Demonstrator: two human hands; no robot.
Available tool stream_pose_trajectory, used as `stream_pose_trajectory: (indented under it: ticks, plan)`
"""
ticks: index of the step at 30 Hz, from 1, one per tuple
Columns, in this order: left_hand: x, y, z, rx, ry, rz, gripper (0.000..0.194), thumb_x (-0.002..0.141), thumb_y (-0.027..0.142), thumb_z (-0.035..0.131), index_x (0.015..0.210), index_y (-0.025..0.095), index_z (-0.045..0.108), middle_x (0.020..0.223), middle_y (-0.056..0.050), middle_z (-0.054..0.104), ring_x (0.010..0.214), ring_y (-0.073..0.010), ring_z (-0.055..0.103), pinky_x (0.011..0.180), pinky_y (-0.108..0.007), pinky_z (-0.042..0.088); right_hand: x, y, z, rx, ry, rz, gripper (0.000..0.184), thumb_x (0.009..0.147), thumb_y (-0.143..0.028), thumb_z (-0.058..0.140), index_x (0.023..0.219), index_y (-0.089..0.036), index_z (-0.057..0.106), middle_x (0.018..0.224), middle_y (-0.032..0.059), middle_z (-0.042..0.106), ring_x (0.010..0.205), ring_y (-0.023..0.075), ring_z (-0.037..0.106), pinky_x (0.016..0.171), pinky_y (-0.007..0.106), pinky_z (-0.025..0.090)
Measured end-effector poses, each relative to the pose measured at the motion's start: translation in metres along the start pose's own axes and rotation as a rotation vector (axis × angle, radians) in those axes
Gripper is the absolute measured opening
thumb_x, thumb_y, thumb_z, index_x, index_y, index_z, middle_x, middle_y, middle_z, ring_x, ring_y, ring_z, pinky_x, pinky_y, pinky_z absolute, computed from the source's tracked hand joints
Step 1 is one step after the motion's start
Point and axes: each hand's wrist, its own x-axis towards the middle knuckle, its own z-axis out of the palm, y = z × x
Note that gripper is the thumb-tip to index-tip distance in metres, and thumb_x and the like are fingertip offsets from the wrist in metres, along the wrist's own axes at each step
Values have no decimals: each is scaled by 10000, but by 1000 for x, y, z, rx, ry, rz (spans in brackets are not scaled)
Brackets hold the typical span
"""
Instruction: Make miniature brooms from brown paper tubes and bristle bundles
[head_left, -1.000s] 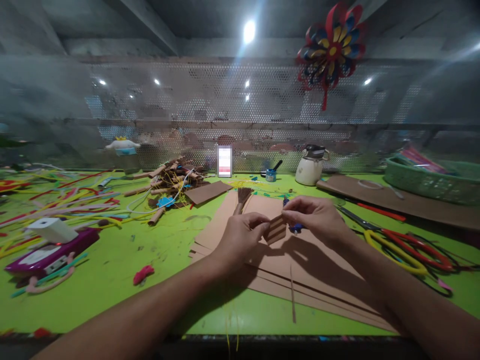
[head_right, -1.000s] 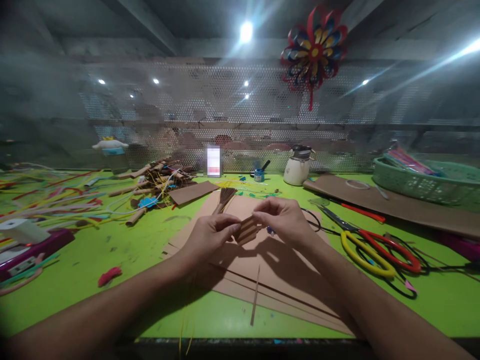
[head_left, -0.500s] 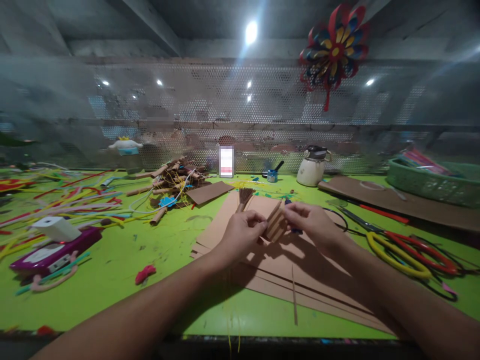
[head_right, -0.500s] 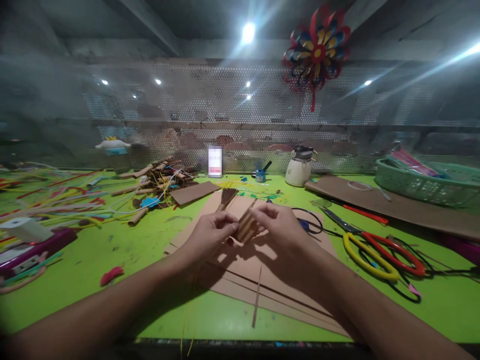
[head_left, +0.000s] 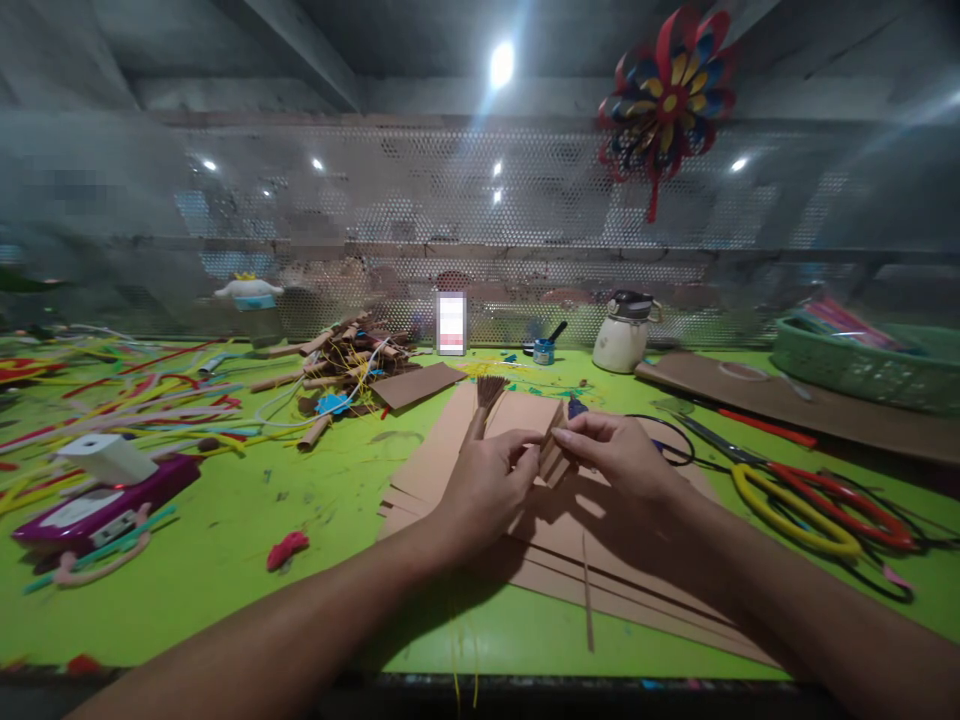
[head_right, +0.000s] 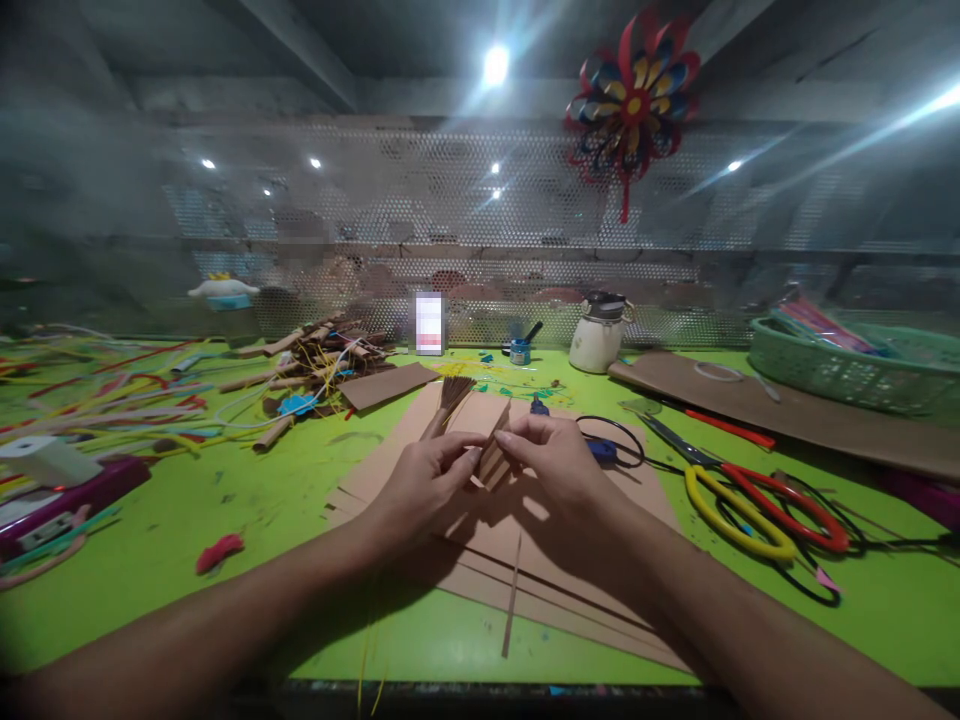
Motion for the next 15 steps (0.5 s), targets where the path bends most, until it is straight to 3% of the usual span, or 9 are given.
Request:
stream_pose_trajectory:
  ticks: [7, 15]
  plan:
    - [4, -3, 0, 39, -46, 5, 264, 816, 288, 532, 998, 162, 676, 900, -94, 703, 744, -184, 635, 634, -269, 490, -1, -3, 2, -53, -40, 11, 285, 628, -418, 736, 614, -149, 646, 567, 12, 596, 531, 118, 506, 537, 258, 391]
    - [7, -6, -1, -60, -5, -35, 217, 818, 295, 541, 913, 147, 668, 825, -96, 697, 701, -176, 633, 561, -254, 479, 1, -1, -2, -37, -115, 80, 253, 618, -363, 752, 623, -132, 650, 577, 9, 602, 535, 101, 487, 546, 252, 363]
